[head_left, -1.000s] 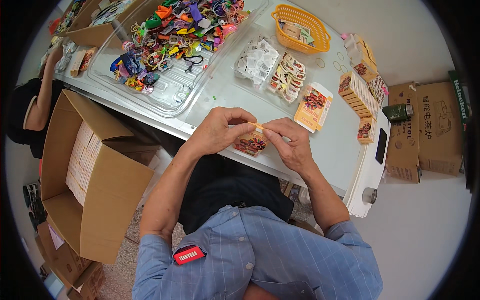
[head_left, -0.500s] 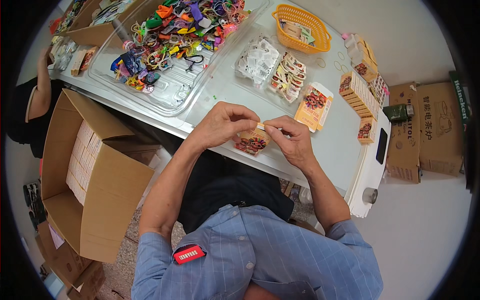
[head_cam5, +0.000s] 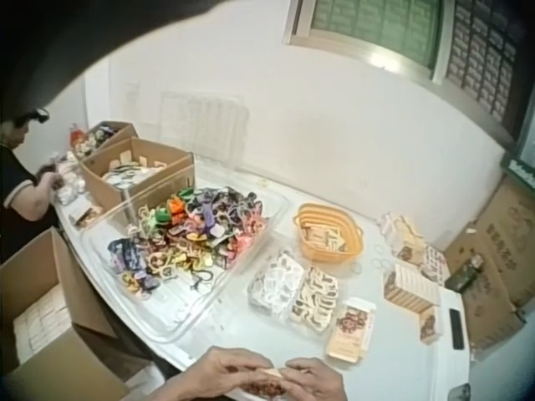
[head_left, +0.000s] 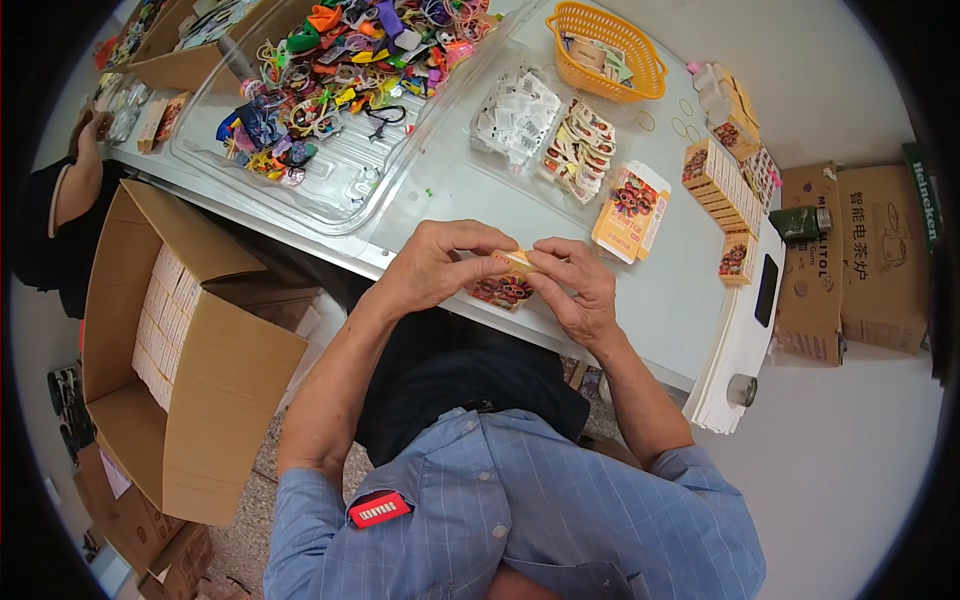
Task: The person folds flat cardboard boxes into their assembled form, then fills them with plastic packages of items on an assembly table.
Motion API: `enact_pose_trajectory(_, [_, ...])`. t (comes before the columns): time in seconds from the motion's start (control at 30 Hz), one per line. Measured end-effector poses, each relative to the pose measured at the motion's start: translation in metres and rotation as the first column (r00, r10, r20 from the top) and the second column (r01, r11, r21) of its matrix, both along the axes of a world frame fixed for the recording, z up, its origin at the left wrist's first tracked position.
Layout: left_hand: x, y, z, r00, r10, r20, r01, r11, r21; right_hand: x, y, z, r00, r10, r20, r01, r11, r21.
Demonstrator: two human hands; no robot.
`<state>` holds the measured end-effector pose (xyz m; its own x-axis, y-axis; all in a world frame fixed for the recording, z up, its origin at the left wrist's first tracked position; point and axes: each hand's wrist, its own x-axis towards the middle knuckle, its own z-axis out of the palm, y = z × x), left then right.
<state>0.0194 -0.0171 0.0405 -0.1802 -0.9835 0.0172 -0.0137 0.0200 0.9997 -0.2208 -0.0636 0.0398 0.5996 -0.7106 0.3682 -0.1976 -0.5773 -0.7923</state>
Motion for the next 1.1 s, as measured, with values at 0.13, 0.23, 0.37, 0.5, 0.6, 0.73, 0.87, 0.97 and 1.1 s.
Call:
enact_pose_trajectory(0.13, [-0.003, 0.001, -0.004, 1.000, 0.013, -0.025, -0.013, 1.000, 0.015, 0.000, 0.004, -0.006, 1.000, -0.021, 0.014, 0.022, 1.000, -0.021])
enact_pose_trajectory(0.23, [-0.009, 0.000, -0.010, 0.998, 0.036, -0.056, -0.039, 0.998, -0.054, 0.000, 0.004, -0.004, 1.000, -0.022, 0.021, 0.023, 0.999, -0.024])
enact_pose_trajectory(0.37, [-0.015, 0.010, -0.010, 0.971, 0.133, -0.199, -0.128, 0.991, 0.038, -0.002, 0.021, 0.001, 0.993, -0.114, -0.007, 0.113, 0.973, 0.203])
enact_pose_trajectory(0.5, [-0.037, 0.027, 0.001, 0.928, 0.257, -0.271, -0.220, 0.962, 0.158, -0.016, 0.048, 0.002, 0.972, -0.219, 0.083, 0.163, 0.885, 0.435])
enact_pose_trajectory(0.6, [-0.048, 0.027, 0.005, 0.928, 0.297, -0.223, -0.275, 0.953, 0.125, -0.048, 0.051, 0.039, 0.960, -0.280, 0.017, 0.279, 0.959, 0.057])
enact_pose_trajectory(0.73, [-0.031, 0.018, -0.015, 0.928, 0.373, -0.008, -0.371, 0.925, 0.083, -0.132, 0.008, 0.074, 0.776, -0.608, -0.171, 0.592, 0.794, -0.136])
enact_pose_trajectory(0.87, [-0.026, 0.007, -0.033, 0.901, 0.431, 0.036, -0.432, 0.890, 0.147, -0.211, -0.068, 0.075, 0.518, -0.779, -0.352, 0.678, 0.626, -0.385])
enact_pose_trajectory(0.97, [-0.029, 0.008, -0.034, 0.898, 0.438, 0.046, -0.439, 0.883, 0.167, -0.252, -0.114, 0.052, 0.343, -0.804, -0.486, 0.646, 0.577, -0.499])
enact_pose_trajectory(1.1, [-0.027, 0.010, -0.037, 0.901, 0.432, 0.034, -0.432, 0.891, 0.138, -0.249, -0.131, 0.037, 0.075, -0.835, -0.546, 0.550, 0.491, -0.675])
